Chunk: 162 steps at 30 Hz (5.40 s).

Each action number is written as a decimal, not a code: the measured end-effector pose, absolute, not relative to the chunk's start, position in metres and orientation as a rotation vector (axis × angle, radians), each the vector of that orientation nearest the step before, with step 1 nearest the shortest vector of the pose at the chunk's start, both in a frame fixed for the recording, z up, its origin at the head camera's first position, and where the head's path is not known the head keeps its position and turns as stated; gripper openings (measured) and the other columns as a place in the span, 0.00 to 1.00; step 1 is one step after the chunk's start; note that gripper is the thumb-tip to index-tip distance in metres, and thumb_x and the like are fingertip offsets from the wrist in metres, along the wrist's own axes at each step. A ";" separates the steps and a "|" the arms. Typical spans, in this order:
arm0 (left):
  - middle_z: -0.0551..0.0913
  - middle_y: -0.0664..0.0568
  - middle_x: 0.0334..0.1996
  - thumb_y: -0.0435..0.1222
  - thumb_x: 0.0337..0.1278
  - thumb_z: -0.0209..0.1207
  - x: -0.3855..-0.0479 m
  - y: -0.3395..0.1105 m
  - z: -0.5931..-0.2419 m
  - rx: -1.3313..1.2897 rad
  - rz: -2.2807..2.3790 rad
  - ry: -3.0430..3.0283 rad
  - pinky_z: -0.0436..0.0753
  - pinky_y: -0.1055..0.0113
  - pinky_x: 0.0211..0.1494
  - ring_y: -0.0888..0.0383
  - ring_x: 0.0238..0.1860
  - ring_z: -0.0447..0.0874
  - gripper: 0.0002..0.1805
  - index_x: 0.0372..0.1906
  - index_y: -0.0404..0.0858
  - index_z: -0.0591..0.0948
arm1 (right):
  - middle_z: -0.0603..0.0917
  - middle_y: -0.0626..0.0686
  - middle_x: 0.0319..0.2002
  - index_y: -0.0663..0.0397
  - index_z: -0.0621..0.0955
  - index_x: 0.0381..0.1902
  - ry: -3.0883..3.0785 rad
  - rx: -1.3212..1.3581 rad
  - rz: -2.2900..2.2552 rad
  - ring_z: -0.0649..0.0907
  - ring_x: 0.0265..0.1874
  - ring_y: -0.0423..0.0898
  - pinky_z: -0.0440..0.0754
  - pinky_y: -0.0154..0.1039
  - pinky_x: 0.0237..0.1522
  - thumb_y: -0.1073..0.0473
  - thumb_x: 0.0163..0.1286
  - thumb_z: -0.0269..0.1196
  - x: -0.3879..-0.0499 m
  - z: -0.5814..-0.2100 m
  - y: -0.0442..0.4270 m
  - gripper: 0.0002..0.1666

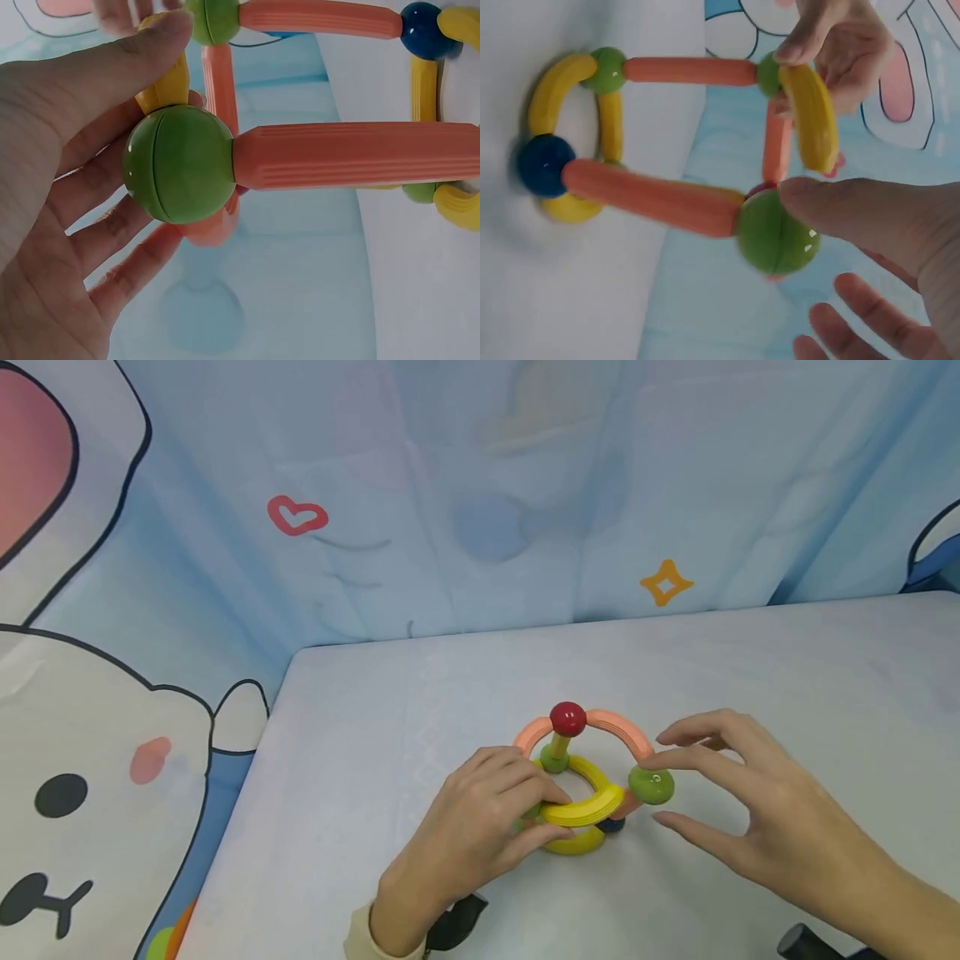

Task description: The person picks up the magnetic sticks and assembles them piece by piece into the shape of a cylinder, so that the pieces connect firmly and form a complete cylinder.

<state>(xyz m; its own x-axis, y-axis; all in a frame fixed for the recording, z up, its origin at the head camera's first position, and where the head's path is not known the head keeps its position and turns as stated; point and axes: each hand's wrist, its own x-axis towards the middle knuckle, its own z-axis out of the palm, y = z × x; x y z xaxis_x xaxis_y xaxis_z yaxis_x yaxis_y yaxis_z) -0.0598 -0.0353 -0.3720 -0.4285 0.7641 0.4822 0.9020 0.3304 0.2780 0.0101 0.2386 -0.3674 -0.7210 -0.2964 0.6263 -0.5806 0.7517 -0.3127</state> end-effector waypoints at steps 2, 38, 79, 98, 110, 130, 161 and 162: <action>0.88 0.60 0.37 0.42 0.53 0.79 -0.059 -0.035 -0.371 -1.508 -0.749 -2.341 0.78 0.68 0.63 0.59 0.49 0.82 0.14 0.42 0.43 0.89 | 0.80 0.43 0.50 0.44 0.87 0.48 -2.409 0.634 0.700 0.78 0.48 0.35 0.73 0.17 0.53 0.23 0.76 0.46 0.011 -0.373 0.243 0.37; 0.87 0.59 0.40 0.40 0.54 0.78 -0.054 -0.027 -0.377 -1.487 -0.692 -2.336 0.78 0.69 0.63 0.59 0.49 0.82 0.13 0.44 0.43 0.91 | 0.82 0.38 0.45 0.48 0.86 0.53 -2.364 0.582 0.859 0.81 0.35 0.33 0.80 0.20 0.41 0.25 0.76 0.51 0.008 -0.397 0.231 0.37; 0.84 0.55 0.45 0.42 0.54 0.78 -0.061 -0.035 -0.383 -1.547 -0.653 -2.207 0.71 0.64 0.75 0.58 0.51 0.84 0.13 0.43 0.42 0.91 | 0.82 0.37 0.47 0.46 0.85 0.55 -2.377 0.581 0.882 0.79 0.38 0.30 0.80 0.21 0.42 0.26 0.76 0.52 0.011 -0.403 0.232 0.35; 0.81 0.50 0.51 0.43 0.48 0.81 -0.065 -0.038 -0.383 -1.498 -0.728 -2.176 0.80 0.74 0.59 0.56 0.52 0.81 0.24 0.50 0.38 0.87 | 0.81 0.41 0.49 0.53 0.79 0.64 -2.410 0.571 0.906 0.81 0.41 0.33 0.81 0.21 0.42 0.25 0.75 0.52 0.011 -0.406 0.234 0.42; 0.76 0.55 0.66 0.37 0.37 0.86 -0.079 -0.067 -0.417 -1.161 -1.564 -2.584 0.79 0.60 0.68 0.57 0.63 0.77 0.52 0.72 0.42 0.70 | 0.82 0.48 0.51 0.55 0.71 0.72 -2.491 0.378 1.083 0.78 0.48 0.30 0.78 0.18 0.46 0.73 0.34 0.86 0.015 -0.422 0.241 0.64; 0.87 0.48 0.47 0.28 0.56 0.75 -0.078 -0.055 -0.444 -1.181 -1.897 -2.537 0.86 0.64 0.56 0.58 0.51 0.84 0.16 0.49 0.37 0.85 | 0.86 0.40 0.47 0.48 0.84 0.54 -2.472 0.519 1.214 0.83 0.44 0.33 0.79 0.20 0.50 0.78 0.48 0.79 0.002 -0.448 0.232 0.36; 0.87 0.54 0.45 0.29 0.56 0.75 -0.079 -0.056 -0.459 -1.235 -1.695 -2.607 0.83 0.66 0.61 0.63 0.51 0.84 0.18 0.50 0.40 0.85 | 0.88 0.41 0.48 0.44 0.86 0.51 -2.598 0.517 1.090 0.86 0.48 0.38 0.83 0.26 0.50 0.69 0.48 0.83 -0.010 -0.471 0.229 0.33; 0.87 0.54 0.45 0.30 0.55 0.76 -0.079 -0.056 -0.461 -1.240 -1.666 -2.620 0.82 0.67 0.61 0.63 0.51 0.84 0.18 0.50 0.40 0.85 | 0.88 0.41 0.48 0.44 0.86 0.51 -2.602 0.514 1.092 0.86 0.48 0.38 0.85 0.28 0.48 0.69 0.47 0.83 -0.010 -0.471 0.229 0.32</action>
<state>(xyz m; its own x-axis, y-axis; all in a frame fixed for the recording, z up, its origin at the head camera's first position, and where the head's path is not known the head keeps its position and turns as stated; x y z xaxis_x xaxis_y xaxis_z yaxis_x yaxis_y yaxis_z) -0.0790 -0.0561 -0.4607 -0.7074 0.6754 0.2086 0.4755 0.2363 0.8474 -0.0098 0.2292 -0.4713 -0.8998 -0.2162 0.3790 -0.4219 0.6523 -0.6296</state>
